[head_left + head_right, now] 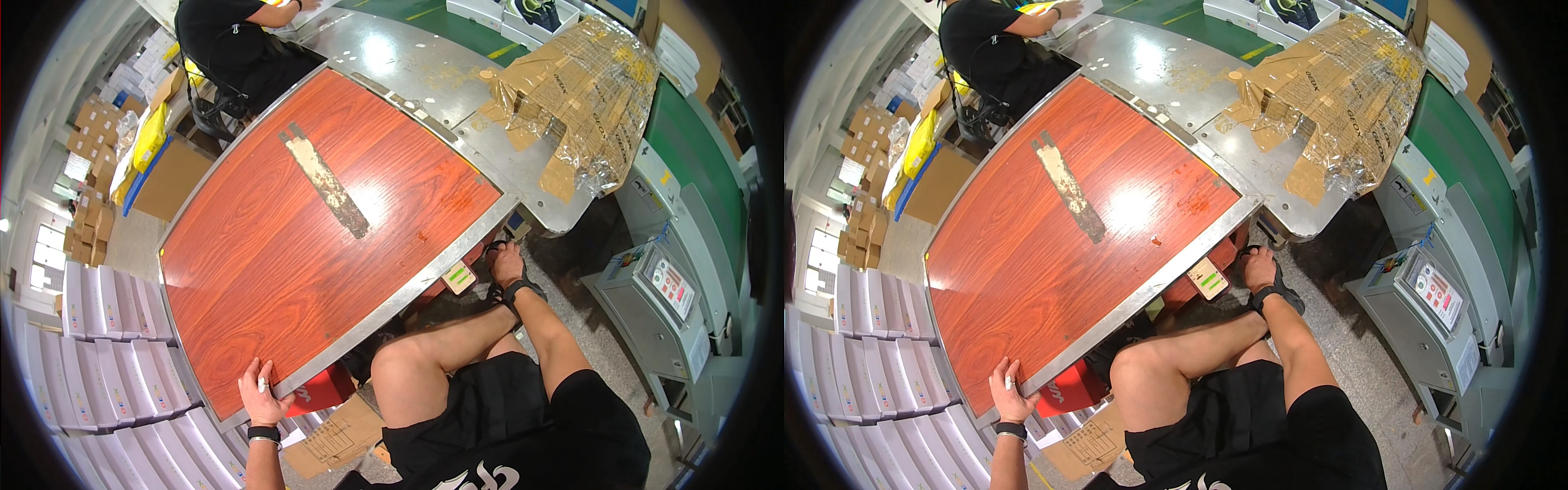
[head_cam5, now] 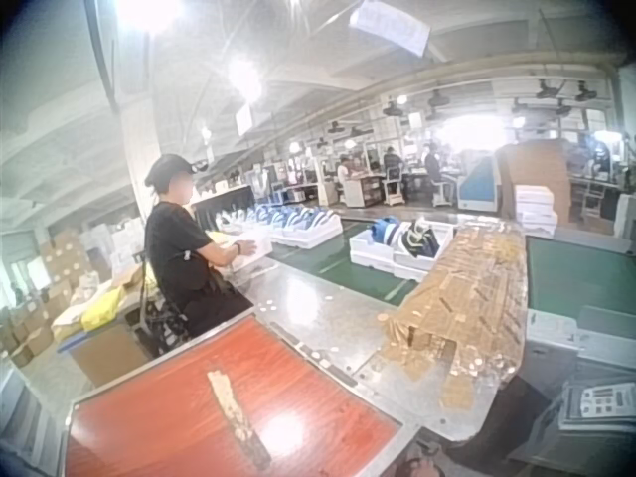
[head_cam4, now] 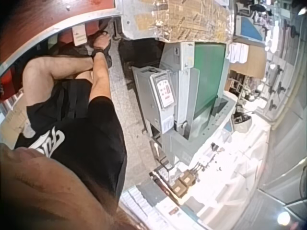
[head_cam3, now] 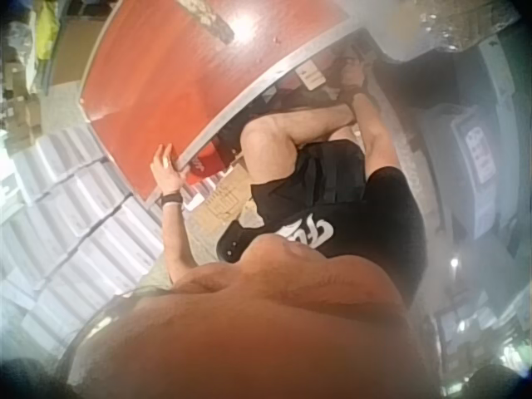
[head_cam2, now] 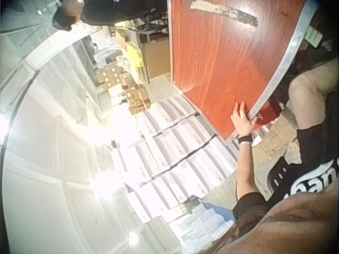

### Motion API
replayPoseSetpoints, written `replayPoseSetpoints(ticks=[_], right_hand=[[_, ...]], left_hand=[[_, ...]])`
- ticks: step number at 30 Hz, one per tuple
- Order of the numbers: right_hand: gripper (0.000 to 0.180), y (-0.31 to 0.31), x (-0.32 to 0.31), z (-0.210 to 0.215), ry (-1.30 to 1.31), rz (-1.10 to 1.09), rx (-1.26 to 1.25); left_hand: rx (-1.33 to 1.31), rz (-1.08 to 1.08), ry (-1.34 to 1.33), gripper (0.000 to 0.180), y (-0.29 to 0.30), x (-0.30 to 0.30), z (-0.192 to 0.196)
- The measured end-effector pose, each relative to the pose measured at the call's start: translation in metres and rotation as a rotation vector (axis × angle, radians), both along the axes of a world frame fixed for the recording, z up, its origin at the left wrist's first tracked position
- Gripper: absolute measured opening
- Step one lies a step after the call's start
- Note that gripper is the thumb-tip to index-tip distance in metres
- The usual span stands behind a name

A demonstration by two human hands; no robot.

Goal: Move shoeboxes from a pallet to a table and organize them near a conveyor belt.

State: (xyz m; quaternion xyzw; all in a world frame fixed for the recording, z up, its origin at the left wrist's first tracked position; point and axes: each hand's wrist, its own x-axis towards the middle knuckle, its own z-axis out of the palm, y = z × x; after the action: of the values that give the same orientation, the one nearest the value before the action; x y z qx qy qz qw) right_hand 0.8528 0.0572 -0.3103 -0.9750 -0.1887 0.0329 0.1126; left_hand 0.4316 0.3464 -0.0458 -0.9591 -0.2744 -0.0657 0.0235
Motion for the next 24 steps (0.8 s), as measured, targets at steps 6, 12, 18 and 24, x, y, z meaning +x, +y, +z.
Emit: replayPoseSetpoints(ticks=[6,12,18,24], right_hand=[[0.028,0.000,0.000,-0.005,-0.037,-0.013,0.025],[0.020,0.000,0.002,-0.021,-0.116,0.009,0.024],[0.014,-0.002,0.006,-0.035,-0.121,0.017,0.006],[0.016,-0.003,0.007,-0.037,-0.142,0.012,0.004]], left_hand=[[0.008,-0.005,0.002,0.071,0.000,0.000,0.000],[-0.004,-0.001,0.008,0.070,0.000,0.000,0.001],[-0.003,0.003,0.009,0.070,0.000,0.000,0.001],[-0.011,0.008,0.011,0.070,0.000,0.000,0.001]])
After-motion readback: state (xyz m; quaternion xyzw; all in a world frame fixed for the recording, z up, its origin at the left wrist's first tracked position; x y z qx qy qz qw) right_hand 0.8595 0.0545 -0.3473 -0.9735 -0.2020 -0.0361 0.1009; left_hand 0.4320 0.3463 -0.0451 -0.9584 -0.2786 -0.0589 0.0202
